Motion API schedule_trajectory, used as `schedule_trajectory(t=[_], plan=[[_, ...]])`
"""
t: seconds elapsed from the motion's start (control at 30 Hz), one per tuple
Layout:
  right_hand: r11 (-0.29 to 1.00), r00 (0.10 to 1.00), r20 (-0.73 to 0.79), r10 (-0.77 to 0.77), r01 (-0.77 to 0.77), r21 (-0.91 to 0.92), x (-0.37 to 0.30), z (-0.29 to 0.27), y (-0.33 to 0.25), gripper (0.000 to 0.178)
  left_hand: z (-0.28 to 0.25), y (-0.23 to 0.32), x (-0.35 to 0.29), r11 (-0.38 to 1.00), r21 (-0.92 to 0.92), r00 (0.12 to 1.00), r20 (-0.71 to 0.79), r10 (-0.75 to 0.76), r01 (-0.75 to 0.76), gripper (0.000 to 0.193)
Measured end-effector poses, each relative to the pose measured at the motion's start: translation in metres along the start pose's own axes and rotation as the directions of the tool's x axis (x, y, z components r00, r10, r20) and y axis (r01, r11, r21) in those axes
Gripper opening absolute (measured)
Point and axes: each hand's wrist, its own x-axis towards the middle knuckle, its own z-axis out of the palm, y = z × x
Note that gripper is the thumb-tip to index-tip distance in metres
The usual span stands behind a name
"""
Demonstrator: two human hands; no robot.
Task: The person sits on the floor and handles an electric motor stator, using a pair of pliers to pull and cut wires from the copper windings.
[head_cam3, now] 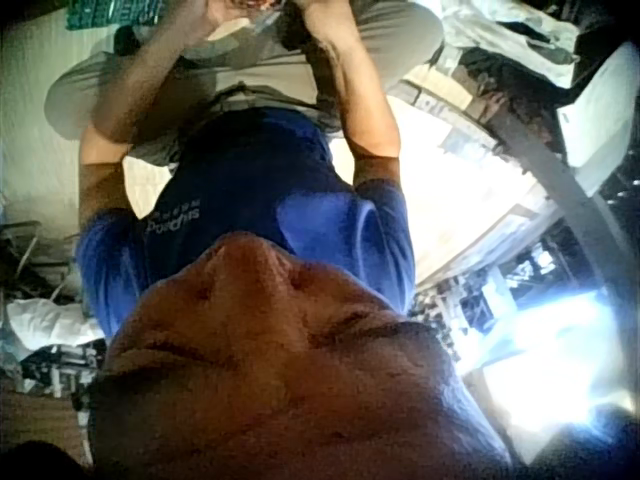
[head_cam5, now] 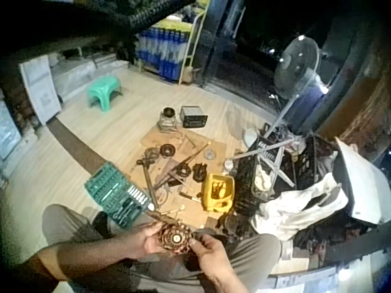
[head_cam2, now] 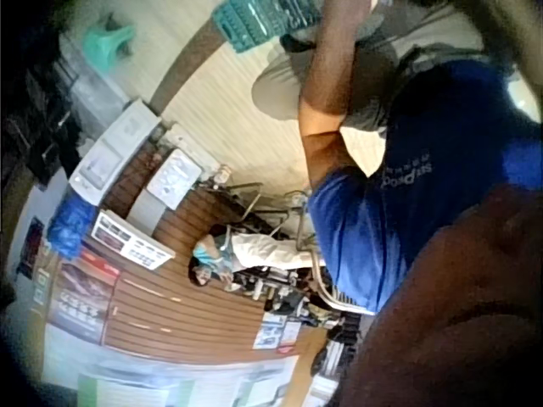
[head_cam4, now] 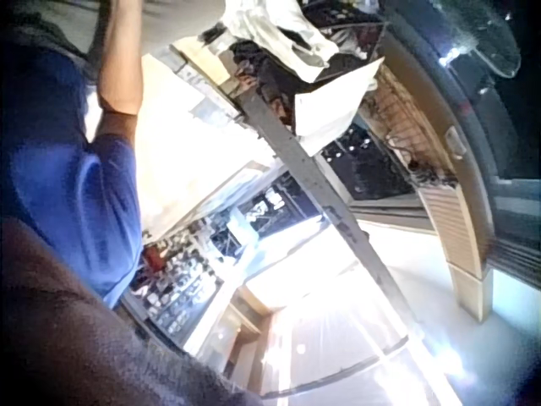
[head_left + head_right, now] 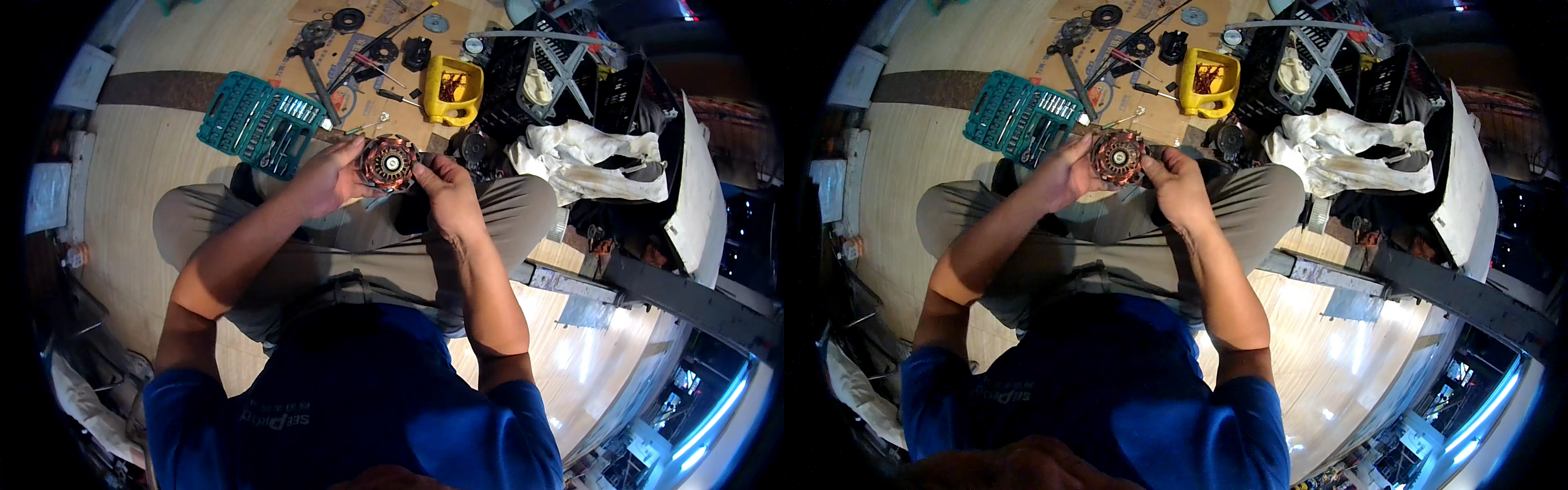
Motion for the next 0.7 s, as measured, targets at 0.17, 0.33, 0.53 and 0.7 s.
schedule_trajectory(t=[0.17,0.33,0.53,0.7], plan=[[0.998,1.0,0.018,-0.002,0.0,0.063,0.003,0.009,0.003,0.021,0.006,-0.016,-0.004,0.988,-0.007,0.987,-0.044,0.152,-0.152,0.039],[0.965,0.952,0.165,0.257,-0.261,0.002,0.012,-0.001,-0.002,0.021,-0.011,-0.018,-0.002,0.997,-0.028,0.993,-0.09,0.075,-0.077,0.035],[0.794,0.984,0.17,-0.06,0.15,-0.588,0.055,-0.031,-0.014,0.028,-0.015,-0.022,-0.004,0.997,-0.037,0.988,-0.138,0.068,-0.074,0.037],[0.964,0.987,0.086,0.139,-0.115,-0.238,0.1,-0.037,-0.002,0.027,-0.023,-0.026,0.004,0.991,-0.094,0.984,-0.159,0.083,-0.098,0.037]])
